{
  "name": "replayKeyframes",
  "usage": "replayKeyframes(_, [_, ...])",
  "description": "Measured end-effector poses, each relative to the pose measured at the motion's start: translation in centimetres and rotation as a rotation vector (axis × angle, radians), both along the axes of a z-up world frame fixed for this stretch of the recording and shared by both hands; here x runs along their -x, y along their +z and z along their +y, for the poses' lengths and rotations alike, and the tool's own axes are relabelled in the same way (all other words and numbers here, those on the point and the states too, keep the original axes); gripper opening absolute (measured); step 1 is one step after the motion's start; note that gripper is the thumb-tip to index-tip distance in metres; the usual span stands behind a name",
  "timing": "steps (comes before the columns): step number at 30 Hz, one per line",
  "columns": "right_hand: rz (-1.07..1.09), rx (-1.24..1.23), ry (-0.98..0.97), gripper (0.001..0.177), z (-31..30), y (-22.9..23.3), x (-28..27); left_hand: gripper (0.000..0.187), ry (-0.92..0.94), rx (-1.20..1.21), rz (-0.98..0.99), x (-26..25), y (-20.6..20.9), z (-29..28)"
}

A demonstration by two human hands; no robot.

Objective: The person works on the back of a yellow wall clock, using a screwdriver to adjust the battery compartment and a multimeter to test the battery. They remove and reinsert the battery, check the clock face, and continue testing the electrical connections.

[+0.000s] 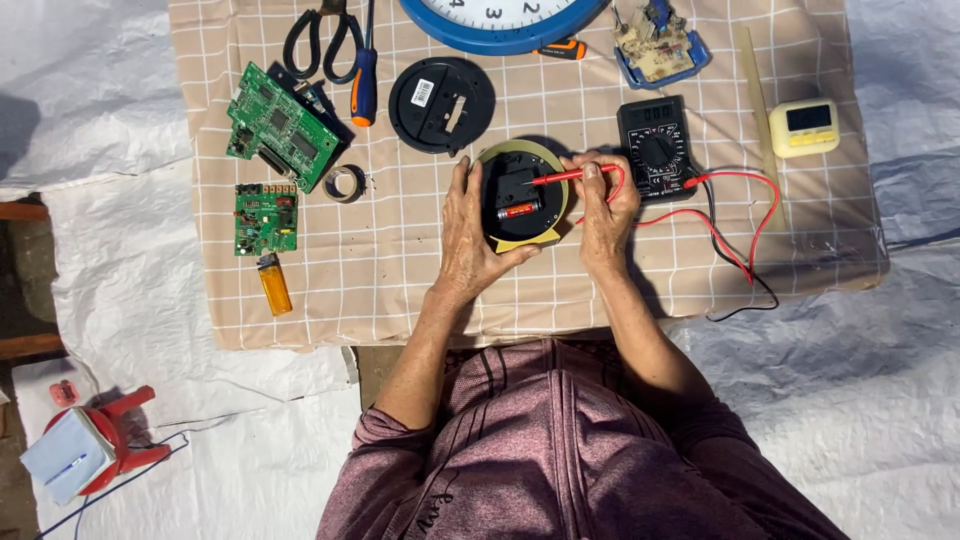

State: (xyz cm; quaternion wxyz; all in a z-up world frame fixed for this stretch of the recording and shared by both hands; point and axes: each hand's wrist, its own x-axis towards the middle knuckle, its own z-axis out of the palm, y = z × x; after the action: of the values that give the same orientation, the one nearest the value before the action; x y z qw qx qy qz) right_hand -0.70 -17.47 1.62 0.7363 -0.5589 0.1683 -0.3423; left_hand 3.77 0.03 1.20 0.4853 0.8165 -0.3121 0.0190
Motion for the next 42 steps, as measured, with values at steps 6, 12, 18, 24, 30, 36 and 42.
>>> replayKeyframes(6, [-0.035, -0.029, -0.006, 0.011, -0.2, -0.4, 0.0, 0.131, 0.022, -0.009, -0.015, -0.1, -0.6, -0.1])
replayKeyframes(12, [-0.078, -0.058, -0.031, 0.01, -0.4, -0.4, 0.1, 0.13, 0.021, -0.008, -0.011, 0.0, -0.5, -0.1])
replayKeyframes(18, [-0.071, 0.019, -0.063, 0.01, -0.5, -0.6, 0.4, 0.129, 0.02, -0.024, -0.01, 0.0, -0.4, -0.1])
replayKeyframes(24, [-0.053, 0.114, -0.058, 0.015, -0.3, 1.0, 1.3, 0.129, 0.018, -0.041, -0.005, -0.1, -0.5, -0.1])
replayKeyframes(30, [-0.065, 0.189, -0.066, 0.013, -0.3, 0.9, 1.5, 0.128, 0.01, -0.044, 0.01, -0.1, -0.7, 0.0])
replayKeyframes(36, [0.012, 0.32, -0.087, 0.013, 0.0, 0.7, 1.8, 0.127, 0.02, -0.047, -0.014, -0.1, -0.6, 0.0])
replayKeyframes(42, [0.022, 0.342, -0.081, 0.013, 0.3, 1.1, 1.8, 0.127, 0.024, -0.044, -0.019, -0.1, -0.6, 0.0])
